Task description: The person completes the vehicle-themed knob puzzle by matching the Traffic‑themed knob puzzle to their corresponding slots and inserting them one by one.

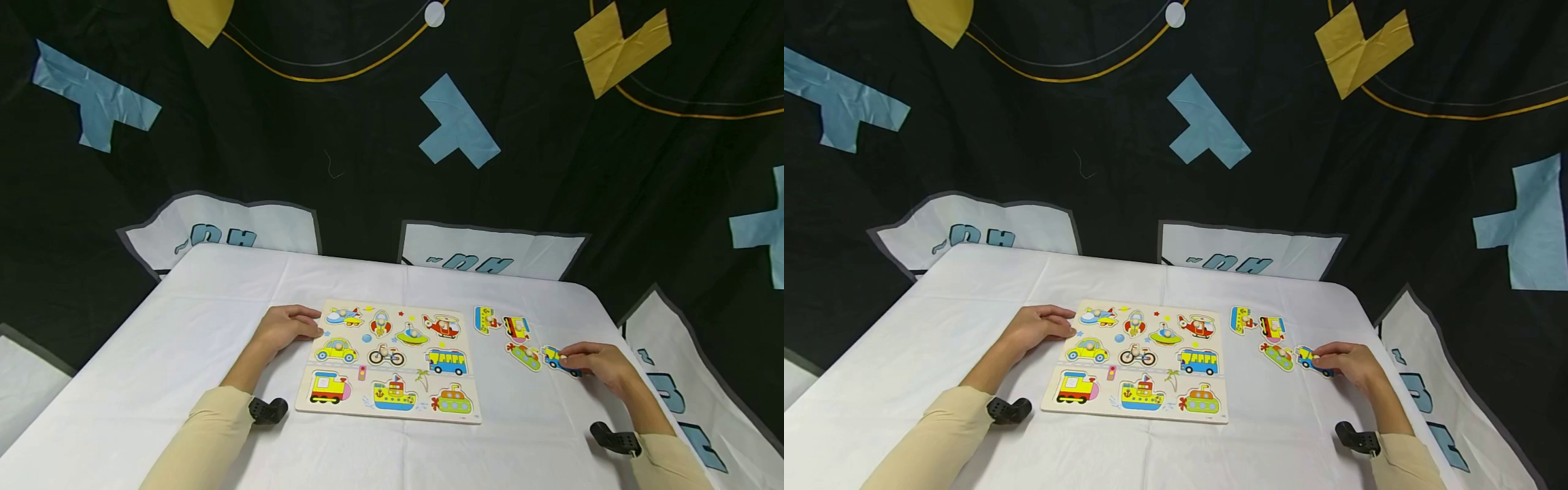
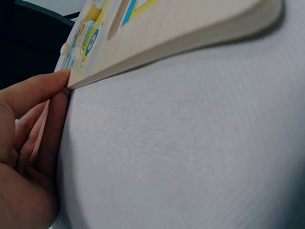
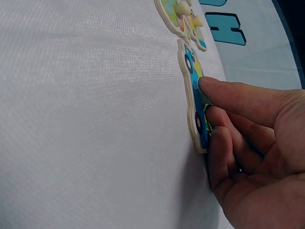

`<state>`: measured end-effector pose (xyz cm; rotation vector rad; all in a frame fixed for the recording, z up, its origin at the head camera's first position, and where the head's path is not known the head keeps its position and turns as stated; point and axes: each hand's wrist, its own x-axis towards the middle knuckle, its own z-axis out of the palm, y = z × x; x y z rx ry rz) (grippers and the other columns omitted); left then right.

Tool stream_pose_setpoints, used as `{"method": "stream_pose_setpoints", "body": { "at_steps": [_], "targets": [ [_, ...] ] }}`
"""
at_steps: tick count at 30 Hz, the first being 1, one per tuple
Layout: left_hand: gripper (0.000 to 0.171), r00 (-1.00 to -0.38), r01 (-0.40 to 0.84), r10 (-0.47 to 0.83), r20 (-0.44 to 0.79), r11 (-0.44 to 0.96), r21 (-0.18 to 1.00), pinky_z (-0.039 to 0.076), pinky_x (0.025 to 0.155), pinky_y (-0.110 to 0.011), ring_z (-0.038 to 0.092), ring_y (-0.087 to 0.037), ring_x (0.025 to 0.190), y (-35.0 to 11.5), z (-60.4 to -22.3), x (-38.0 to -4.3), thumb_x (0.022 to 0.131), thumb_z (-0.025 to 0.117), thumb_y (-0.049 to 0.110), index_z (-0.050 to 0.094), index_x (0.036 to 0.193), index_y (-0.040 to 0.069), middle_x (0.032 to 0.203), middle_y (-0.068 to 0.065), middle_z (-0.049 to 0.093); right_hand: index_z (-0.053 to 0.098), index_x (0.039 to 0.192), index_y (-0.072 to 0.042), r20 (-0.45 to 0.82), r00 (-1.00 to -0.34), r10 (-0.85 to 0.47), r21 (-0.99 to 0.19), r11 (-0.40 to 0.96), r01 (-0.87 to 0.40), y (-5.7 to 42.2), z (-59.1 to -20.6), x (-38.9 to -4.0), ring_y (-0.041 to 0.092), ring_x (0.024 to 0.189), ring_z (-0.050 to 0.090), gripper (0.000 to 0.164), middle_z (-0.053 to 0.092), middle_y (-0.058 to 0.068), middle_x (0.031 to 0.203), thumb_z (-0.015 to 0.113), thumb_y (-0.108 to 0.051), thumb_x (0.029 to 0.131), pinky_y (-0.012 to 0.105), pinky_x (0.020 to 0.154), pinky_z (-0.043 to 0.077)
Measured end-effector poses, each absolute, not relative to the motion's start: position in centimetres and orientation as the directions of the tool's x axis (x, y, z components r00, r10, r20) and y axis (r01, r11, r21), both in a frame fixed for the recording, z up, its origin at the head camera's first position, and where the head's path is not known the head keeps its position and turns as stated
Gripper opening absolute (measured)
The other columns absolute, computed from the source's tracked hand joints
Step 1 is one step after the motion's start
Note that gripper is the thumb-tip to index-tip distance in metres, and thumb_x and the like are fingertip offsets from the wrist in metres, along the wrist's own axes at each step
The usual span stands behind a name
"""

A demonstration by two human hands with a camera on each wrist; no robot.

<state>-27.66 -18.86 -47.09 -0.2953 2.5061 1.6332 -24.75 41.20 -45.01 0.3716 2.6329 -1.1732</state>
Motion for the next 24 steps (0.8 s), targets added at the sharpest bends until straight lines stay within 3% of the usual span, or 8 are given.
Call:
{"method": "stream_pose_setpoints", "body": {
  "at_steps": [13, 24],
  "targets": [
    [0.046, -0.973, -0.232, -0.079, -0.218, 0.354, 0.906, 0.053, 0.071, -0.023, 0.069, -0.013, 0.077, -18.84, -47.08, -27.70, 0.080, 0.084, 0.014, 0.070, 0.123, 0.004, 0.083, -0.001, 0.075, 0.074, 0.114, -0.001, -0.288, -0.948, 0.137, -0.680, 0.668, 0.303, 40.98, -44.95, -24.76, 0.025, 0.100, 0.059, 0.036, 0.070, 0.018, 0.118, 0.076, -0.028, 0.089, 0.028, 0.075, 0.048],
    [0.046, -0.968, -0.250, -0.103, -0.228, 0.406, 0.879, 0.050, 0.074, -0.024, 0.067, -0.015, 0.081, -18.79, -47.06, -27.72, 0.080, 0.084, 0.020, 0.072, 0.122, 0.009, 0.088, -0.002, 0.075, 0.075, 0.113, -0.002, -0.263, -0.956, 0.130, -0.662, 0.696, 0.277, 40.49, -44.15, -25.03, 0.024, 0.098, 0.058, 0.035, 0.072, 0.015, 0.115, 0.074, -0.028, 0.090, 0.029, 0.074, 0.048]
  ]
}}
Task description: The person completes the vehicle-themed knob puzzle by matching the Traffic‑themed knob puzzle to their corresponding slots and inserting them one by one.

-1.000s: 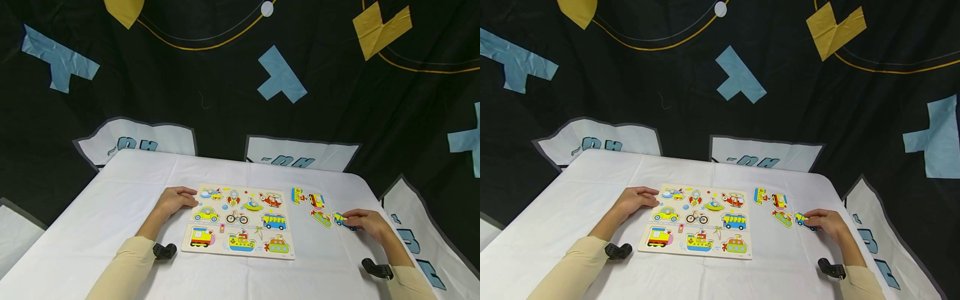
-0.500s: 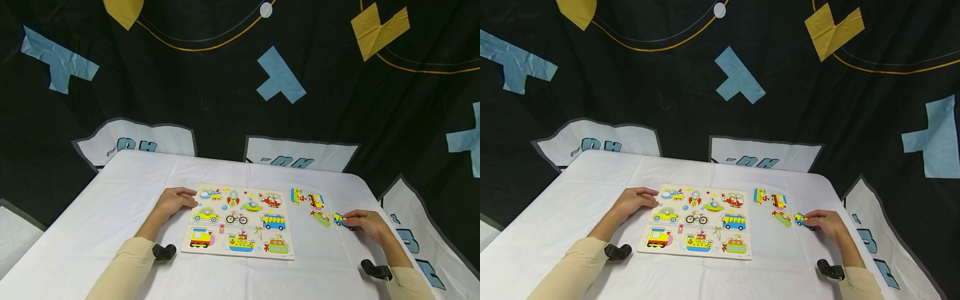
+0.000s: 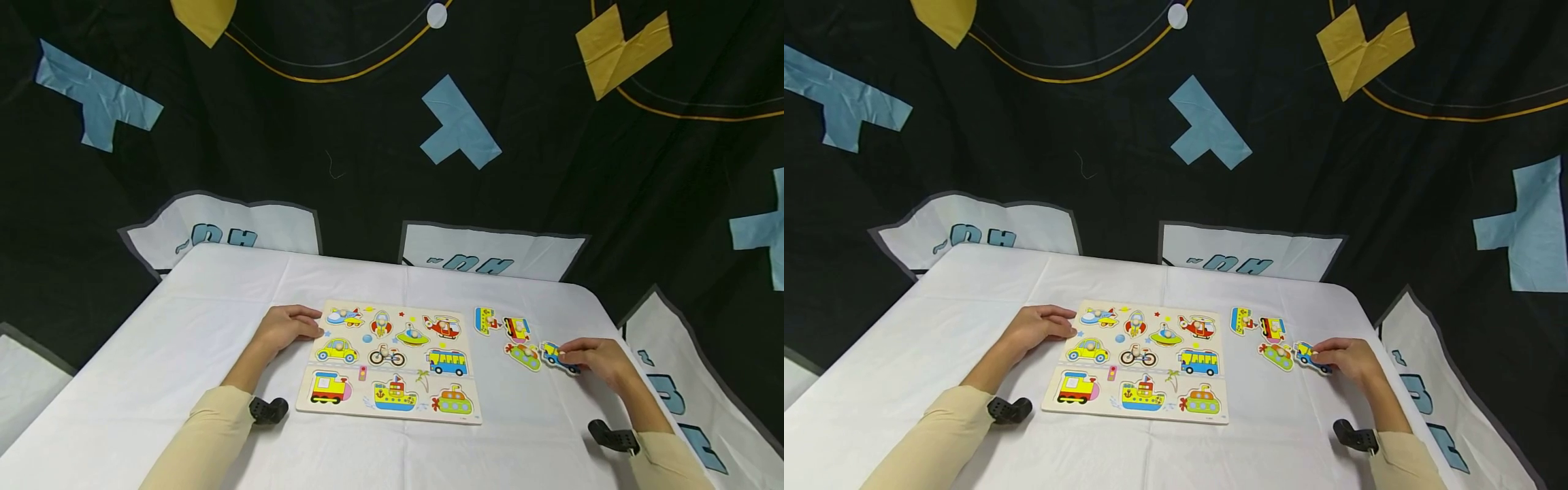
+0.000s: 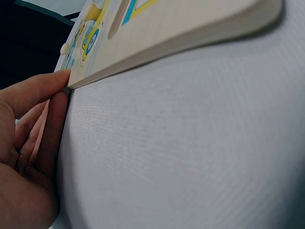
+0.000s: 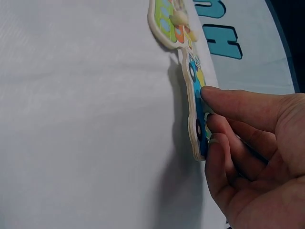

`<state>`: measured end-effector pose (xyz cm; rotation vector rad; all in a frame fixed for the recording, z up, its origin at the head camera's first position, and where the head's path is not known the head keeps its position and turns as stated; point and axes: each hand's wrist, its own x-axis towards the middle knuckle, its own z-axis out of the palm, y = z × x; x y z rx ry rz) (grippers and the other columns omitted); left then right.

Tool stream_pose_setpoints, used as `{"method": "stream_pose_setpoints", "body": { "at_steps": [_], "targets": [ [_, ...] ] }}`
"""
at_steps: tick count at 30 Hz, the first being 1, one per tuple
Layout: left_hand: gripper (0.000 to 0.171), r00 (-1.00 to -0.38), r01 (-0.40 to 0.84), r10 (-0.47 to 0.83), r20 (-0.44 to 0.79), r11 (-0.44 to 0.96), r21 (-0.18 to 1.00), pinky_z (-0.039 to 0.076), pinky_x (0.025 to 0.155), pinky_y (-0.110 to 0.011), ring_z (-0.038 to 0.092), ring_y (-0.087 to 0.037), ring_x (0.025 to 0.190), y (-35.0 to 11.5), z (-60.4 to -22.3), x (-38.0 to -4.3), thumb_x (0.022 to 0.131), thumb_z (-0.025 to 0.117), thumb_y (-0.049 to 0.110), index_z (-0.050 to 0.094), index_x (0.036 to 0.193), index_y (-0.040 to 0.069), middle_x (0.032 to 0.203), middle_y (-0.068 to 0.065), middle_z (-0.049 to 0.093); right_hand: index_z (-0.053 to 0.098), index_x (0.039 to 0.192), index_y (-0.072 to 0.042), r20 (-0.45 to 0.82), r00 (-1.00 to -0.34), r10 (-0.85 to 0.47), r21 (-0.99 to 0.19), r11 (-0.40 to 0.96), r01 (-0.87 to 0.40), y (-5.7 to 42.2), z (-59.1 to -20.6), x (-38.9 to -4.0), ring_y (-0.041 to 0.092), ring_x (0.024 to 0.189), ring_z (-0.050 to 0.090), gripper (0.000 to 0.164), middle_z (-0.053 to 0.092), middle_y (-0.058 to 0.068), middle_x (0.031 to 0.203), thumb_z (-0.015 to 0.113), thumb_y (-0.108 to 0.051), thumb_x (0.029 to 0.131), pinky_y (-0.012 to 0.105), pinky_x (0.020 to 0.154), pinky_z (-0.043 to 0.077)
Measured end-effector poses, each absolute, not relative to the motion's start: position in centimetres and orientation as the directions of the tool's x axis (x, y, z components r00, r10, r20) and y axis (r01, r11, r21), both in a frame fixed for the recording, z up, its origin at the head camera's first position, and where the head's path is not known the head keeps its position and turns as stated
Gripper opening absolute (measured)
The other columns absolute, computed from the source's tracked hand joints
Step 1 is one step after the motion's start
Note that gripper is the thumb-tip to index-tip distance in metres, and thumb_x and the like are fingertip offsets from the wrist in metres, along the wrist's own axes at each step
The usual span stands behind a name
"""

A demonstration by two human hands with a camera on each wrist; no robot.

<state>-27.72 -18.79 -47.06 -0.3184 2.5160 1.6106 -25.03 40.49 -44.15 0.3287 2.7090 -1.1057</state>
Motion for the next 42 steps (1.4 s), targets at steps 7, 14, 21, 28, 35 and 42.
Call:
{"method": "stream_pose_setpoints", "body": {
  "at_steps": [7, 14, 21, 28, 35, 42],
  "targets": [
    [0.046, -0.965, -0.262, -0.112, -0.237, 0.409, 0.874, 0.050, 0.074, -0.024, 0.067, -0.015, 0.082, -18.9, -47.2, -27.8, 0.080, 0.084, 0.021, 0.072, 0.123, 0.010, 0.089, -0.002, 0.075, 0.074, 0.114, -0.003, -0.233, -0.968, 0.095, -0.667, 0.708, 0.230, 39.3, -42.9, -25.4, 0.022, 0.094, 0.057, 0.036, 0.072, 0.011, 0.113, 0.073, -0.030, 0.091, 0.033, 0.075, 0.048],
    [0.046, -0.968, -0.252, -0.105, -0.229, 0.410, 0.877, 0.051, 0.073, -0.024, 0.067, -0.015, 0.082, -18.9, -47.3, -27.9, 0.079, 0.084, 0.019, 0.072, 0.123, 0.009, 0.089, -0.002, 0.075, 0.075, 0.112, -0.001, -0.210, -0.974, 0.079, -0.679, 0.705, 0.204, 38.5, -42.4, -25.6, 0.023, 0.095, 0.057, 0.033, 0.074, 0.007, 0.107, 0.074, -0.026, 0.090, 0.034, 0.077, 0.048],
    [0.046, -0.971, -0.238, -0.101, -0.216, 0.411, 0.880, 0.053, 0.072, -0.023, 0.068, -0.014, 0.082, -19.0, -47.3, -27.9, 0.080, 0.083, 0.017, 0.071, 0.123, 0.007, 0.090, -0.003, 0.075, 0.074, 0.115, -0.003, -0.223, -0.973, 0.058, -0.679, 0.707, 0.198, 37.5, -42.0, -25.8, 0.024, 0.099, 0.060, 0.036, 0.071, 0.016, 0.120, 0.075, -0.029, 0.091, 0.032, 0.078, 0.050],
    [0.045, -0.968, -0.249, -0.106, -0.225, 0.406, 0.879, 0.051, 0.073, -0.024, 0.067, -0.015, 0.081, -19.0, -47.4, -27.8, 0.080, 0.084, 0.019, 0.072, 0.122, 0.009, 0.088, -0.002, 0.074, 0.075, 0.111, -0.003, -0.217, -0.976, -0.020, -0.696, 0.705, 0.140, 35.0, -41.8, -26.3, 0.019, 0.094, 0.061, 0.033, 0.074, 0.011, 0.112, 0.077, -0.027, 0.088, 0.033, 0.078, 0.051],
    [0.045, -0.968, -0.252, -0.109, -0.228, 0.394, 0.884, 0.051, 0.073, -0.024, 0.068, -0.015, 0.080, -18.9, -47.5, -27.8, 0.079, 0.084, 0.019, 0.072, 0.122, 0.009, 0.087, -0.002, 0.074, 0.076, 0.102, -0.003, -0.196, -0.977, -0.085, -0.701, 0.709, 0.079, 31.4, -41.7, -26.5, 0.020, 0.088, 0.062, 0.025, 0.074, 0.011, 0.104, 0.081, -0.020, 0.084, 0.033, 0.075, 0.053],
    [0.046, -0.969, -0.247, -0.104, -0.224, 0.393, 0.886, 0.051, 0.072, -0.024, 0.068, -0.014, 0.078, -18.8, -47.2, -27.8, 0.079, 0.085, 0.019, 0.072, 0.122, 0.008, 0.086, -0.002, 0.074, 0.077, 0.096, -0.005, -0.173, -0.972, -0.162, -0.711, 0.704, 0.009, 28.1, -42.0, -26.6, 0.017, 0.078, 0.061, 0.023, 0.073, 0.005, 0.092, 0.085, -0.018, 0.079, 0.032, 0.070, 0.054]
  ]
}}
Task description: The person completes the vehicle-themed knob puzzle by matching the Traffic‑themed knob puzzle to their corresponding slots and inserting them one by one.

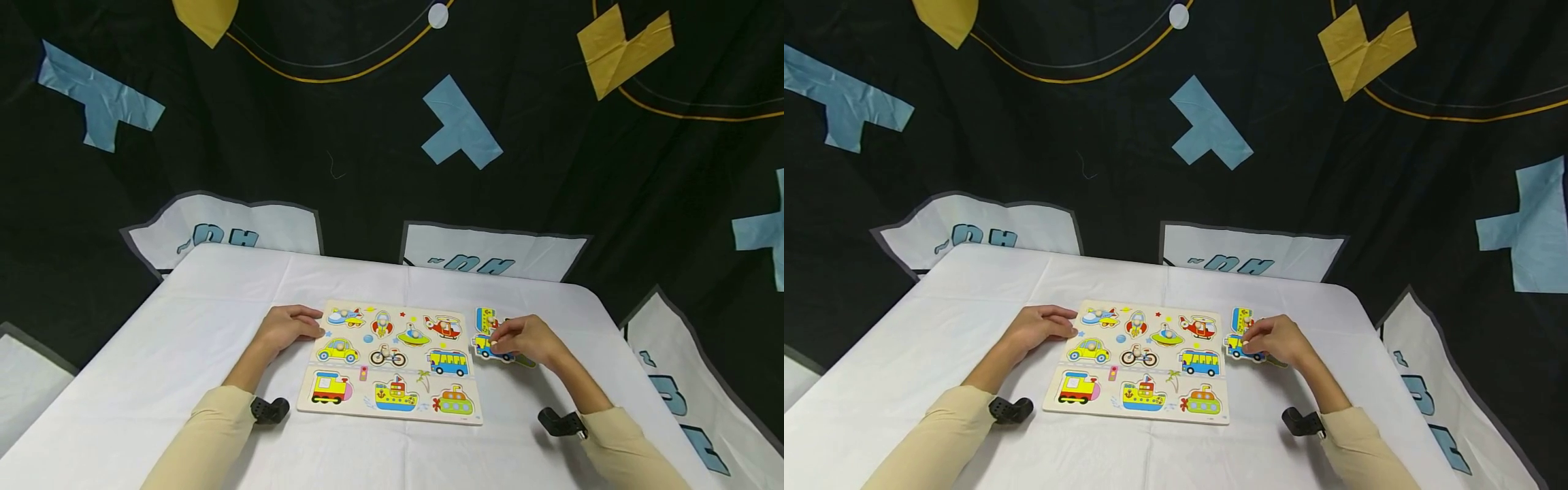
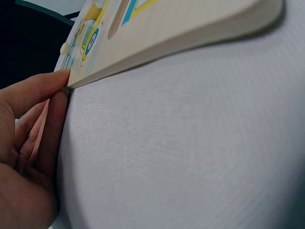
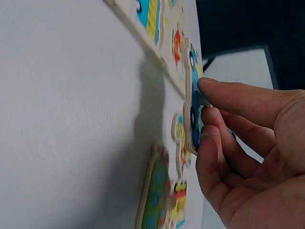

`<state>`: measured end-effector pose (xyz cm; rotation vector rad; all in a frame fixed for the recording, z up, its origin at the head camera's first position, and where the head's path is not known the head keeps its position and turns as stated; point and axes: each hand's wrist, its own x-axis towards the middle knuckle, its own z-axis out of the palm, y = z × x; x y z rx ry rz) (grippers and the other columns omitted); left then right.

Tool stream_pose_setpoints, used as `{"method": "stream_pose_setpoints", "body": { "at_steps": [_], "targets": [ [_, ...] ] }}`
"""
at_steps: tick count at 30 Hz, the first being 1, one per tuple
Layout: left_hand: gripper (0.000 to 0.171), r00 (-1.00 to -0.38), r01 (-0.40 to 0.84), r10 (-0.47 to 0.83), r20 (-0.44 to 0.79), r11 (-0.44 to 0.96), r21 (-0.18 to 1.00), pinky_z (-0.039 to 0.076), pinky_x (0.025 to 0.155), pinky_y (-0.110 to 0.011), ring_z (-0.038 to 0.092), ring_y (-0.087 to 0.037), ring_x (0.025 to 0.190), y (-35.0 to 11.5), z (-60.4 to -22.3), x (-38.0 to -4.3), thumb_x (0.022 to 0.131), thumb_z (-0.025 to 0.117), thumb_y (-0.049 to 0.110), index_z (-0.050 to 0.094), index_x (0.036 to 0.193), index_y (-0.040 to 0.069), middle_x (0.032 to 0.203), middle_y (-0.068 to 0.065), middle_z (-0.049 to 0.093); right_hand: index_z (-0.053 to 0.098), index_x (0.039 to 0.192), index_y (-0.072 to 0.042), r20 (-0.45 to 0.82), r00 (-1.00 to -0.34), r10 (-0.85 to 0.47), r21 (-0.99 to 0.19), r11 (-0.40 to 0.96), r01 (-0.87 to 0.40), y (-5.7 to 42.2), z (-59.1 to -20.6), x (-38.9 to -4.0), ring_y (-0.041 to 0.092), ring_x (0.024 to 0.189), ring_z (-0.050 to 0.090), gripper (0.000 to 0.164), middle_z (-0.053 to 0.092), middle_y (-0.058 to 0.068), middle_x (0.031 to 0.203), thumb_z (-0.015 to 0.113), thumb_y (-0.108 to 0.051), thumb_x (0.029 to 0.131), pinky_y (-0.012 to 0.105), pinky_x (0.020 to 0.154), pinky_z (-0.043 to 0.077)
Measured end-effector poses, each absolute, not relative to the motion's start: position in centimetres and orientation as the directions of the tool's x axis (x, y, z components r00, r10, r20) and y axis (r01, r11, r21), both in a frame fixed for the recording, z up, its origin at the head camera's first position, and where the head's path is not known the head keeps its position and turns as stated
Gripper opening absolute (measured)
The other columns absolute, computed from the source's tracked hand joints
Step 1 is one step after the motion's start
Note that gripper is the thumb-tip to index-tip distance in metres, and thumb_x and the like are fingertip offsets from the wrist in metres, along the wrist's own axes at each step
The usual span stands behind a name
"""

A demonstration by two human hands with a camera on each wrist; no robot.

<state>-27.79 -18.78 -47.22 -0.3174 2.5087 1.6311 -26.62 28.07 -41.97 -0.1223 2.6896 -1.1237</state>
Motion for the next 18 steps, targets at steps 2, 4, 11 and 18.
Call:
{"method": "stream_pose_setpoints", "body": {
  "at_steps": [2, 4, 11, 18],
  "targets": [
    [0.047, -0.969, -0.247, -0.100, -0.226, 0.387, 0.889, 0.051, 0.072, -0.023, 0.068, -0.014, 0.077, -18.8, -47.1, -27.8, 0.079, 0.085, 0.018, 0.071, 0.123, 0.007, 0.084, -0.001, 0.074, 0.077, 0.094, -0.005, -0.164, -0.969, -0.185, -0.713, 0.701, -0.013, 27.3, -42.0, -26.6, 0.017, 0.076, 0.060, 0.022, 0.073, 0.005, 0.090, 0.086, -0.018, 0.079, 0.032, 0.069, 0.053],
    [0.047, -0.969, -0.246, -0.097, -0.226, 0.384, 0.890, 0.052, 0.072, -0.023, 0.068, -0.014, 0.077, -18.7, -47.1, -27.8, 0.079, 0.085, 0.018, 0.071, 0.123, 0.007, 0.083, -0.001, 0.074, 0.077, 0.093, -0.006, -0.159, -0.967, -0.198, -0.715, 0.698, -0.026, 26.6, -42.1, -26.7, 0.017, 0.074, 0.059, 0.020, 0.073, 0.004, 0.087, 0.086, -0.017, 0.079, 0.032, 0.067, 0.053],
    [0.046, -0.970, -0.245, -0.105, -0.221, 0.400, 0.883, 0.051, 0.072, -0.023, 0.067, -0.014, 0.078, -18.8, -46.9, -27.7, 0.080, 0.084, 0.018, 0.071, 0.123, 0.008, 0.082, 0.000, 0.074, 0.077, 0.091, -0.004, -0.133, -0.947, -0.292, -0.748, 0.657, -0.098, 24.4, -42.9, -26.6, 0.016, 0.068, 0.057, 0.017, 0.070, 0.003, 0.076, 0.085, -0.010, 0.078, 0.032, 0.061, 0.050],
    [0.045, -0.967, -0.255, -0.113, -0.228, 0.407, 0.877, 0.051, 0.073, -0.023, 0.067, -0.015, 0.081, -18.7, -47.0, -27.7, 0.080, 0.084, 0.019, 0.072, 0.122, 0.009, 0.086, -0.001, 0.075, 0.077, 0.087, -0.007, -0.136, -0.933, -0.333, -0.748, 0.652, -0.123, 22.6, -43.6, -26.3, 0.015, 0.064, 0.057, 0.014, 0.070, 0.001, 0.073, 0.086, -0.013, 0.077, 0.027, 0.057, 0.043]
  ]
}}
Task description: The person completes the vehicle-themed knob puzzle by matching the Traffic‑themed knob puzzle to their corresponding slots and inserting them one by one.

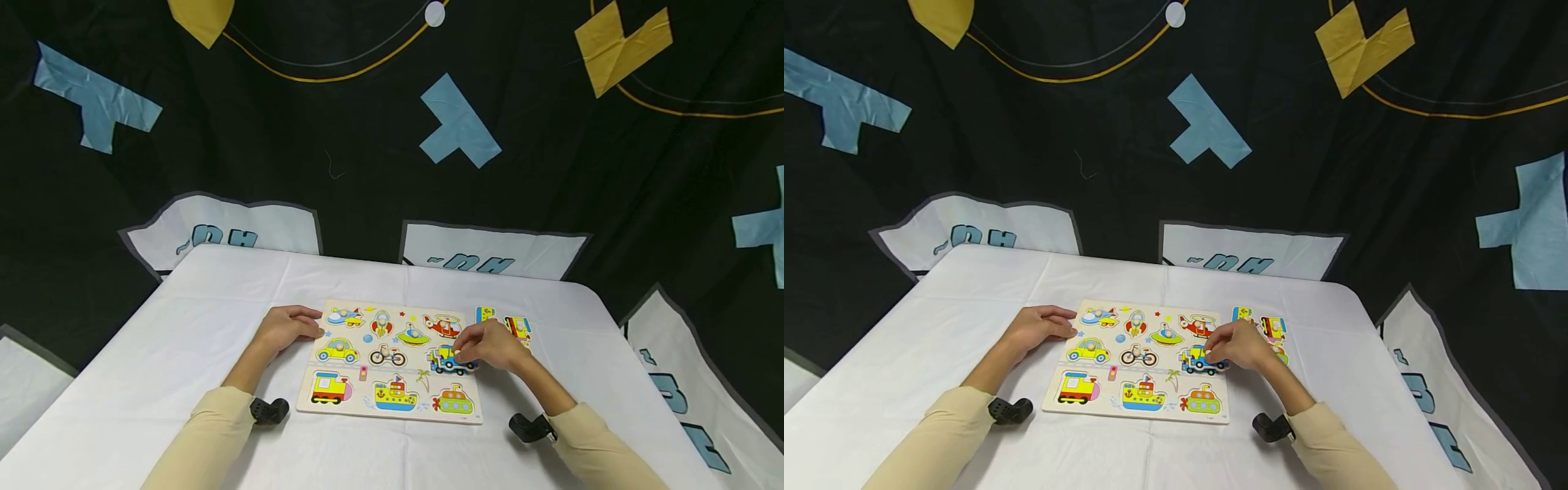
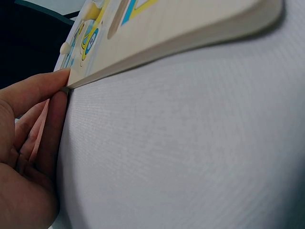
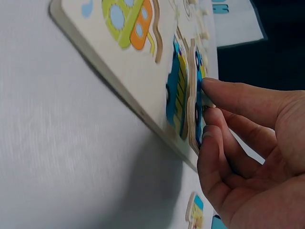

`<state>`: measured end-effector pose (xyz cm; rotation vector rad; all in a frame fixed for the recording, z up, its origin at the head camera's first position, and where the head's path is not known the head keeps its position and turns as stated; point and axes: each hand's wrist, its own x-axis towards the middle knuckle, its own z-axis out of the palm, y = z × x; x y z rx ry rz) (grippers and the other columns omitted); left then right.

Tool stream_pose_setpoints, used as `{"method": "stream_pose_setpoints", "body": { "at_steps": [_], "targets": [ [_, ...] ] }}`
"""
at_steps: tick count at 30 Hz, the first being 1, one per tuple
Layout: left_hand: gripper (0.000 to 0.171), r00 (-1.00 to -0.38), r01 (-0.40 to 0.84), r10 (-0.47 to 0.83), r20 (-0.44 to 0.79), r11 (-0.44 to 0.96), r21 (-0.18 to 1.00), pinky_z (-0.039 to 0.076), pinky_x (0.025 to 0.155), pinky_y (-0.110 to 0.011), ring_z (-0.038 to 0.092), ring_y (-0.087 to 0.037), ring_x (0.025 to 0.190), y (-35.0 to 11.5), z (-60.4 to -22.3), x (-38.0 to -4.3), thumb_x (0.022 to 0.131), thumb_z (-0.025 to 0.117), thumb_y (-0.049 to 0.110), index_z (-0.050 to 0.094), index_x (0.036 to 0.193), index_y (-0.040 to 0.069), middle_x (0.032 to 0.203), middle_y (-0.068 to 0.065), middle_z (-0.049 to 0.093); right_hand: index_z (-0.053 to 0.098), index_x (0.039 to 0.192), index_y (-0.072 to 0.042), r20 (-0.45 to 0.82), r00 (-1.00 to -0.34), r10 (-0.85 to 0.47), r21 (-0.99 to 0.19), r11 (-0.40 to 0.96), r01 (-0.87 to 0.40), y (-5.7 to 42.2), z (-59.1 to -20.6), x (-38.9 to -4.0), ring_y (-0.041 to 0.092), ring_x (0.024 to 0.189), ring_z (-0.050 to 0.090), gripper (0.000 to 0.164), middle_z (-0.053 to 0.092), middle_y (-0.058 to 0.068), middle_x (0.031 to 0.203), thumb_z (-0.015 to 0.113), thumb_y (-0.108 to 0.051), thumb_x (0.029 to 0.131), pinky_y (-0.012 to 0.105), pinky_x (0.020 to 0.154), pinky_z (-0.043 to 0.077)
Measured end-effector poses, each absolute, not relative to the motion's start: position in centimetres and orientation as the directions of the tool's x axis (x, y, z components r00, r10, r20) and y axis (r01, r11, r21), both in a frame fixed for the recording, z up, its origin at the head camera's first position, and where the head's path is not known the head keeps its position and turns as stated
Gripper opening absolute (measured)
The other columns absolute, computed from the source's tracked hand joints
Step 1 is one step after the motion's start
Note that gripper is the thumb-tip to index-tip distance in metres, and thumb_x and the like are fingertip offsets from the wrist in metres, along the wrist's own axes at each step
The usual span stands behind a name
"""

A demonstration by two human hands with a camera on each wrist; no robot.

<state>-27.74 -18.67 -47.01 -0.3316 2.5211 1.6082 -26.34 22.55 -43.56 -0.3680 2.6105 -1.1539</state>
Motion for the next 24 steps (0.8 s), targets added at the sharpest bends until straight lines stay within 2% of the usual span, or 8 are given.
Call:
{"method": "stream_pose_setpoints", "body": {
  "at_steps": [13, 24],
  "targets": [
    [0.046, -0.968, -0.250, -0.112, -0.224, 0.398, 0.883, 0.052, 0.071, -0.023, 0.067, -0.015, 0.081, -18.6, -47.0, -27.7, 0.080, 0.084, 0.018, 0.071, 0.123, 0.008, 0.088, -0.003, 0.074, 0.076, 0.086, -0.006, -0.148, -0.919, -0.365, -0.758, 0.638, -0.131, 21.3, -44.1, -26.1, 0.014, 0.062, 0.057, 0.015, 0.071, 0.002, 0.072, 0.086, -0.012, 0.076, 0.026, 0.056, 0.042],
    [0.046, -0.971, -0.239, -0.097, -0.218, 0.391, 0.889, 0.052, 0.072, -0.023, 0.067, -0.014, 0.080, -18.8, -47.1, -27.7, 0.080, 0.085, 0.018, 0.072, 0.122, 0.007, 0.086, -0.001, 0.074, 0.076, 0.084, -0.007, -0.156, -0.931, -0.330, -0.750, 0.653, -0.106, 20.9, -44.5, -26.0, 0.014, 0.065, 0.056, 0.013, 0.069, 0.000, 0.071, 0.086, -0.012, 0.077, 0.026, 0.057, 0.041]
  ]
}}
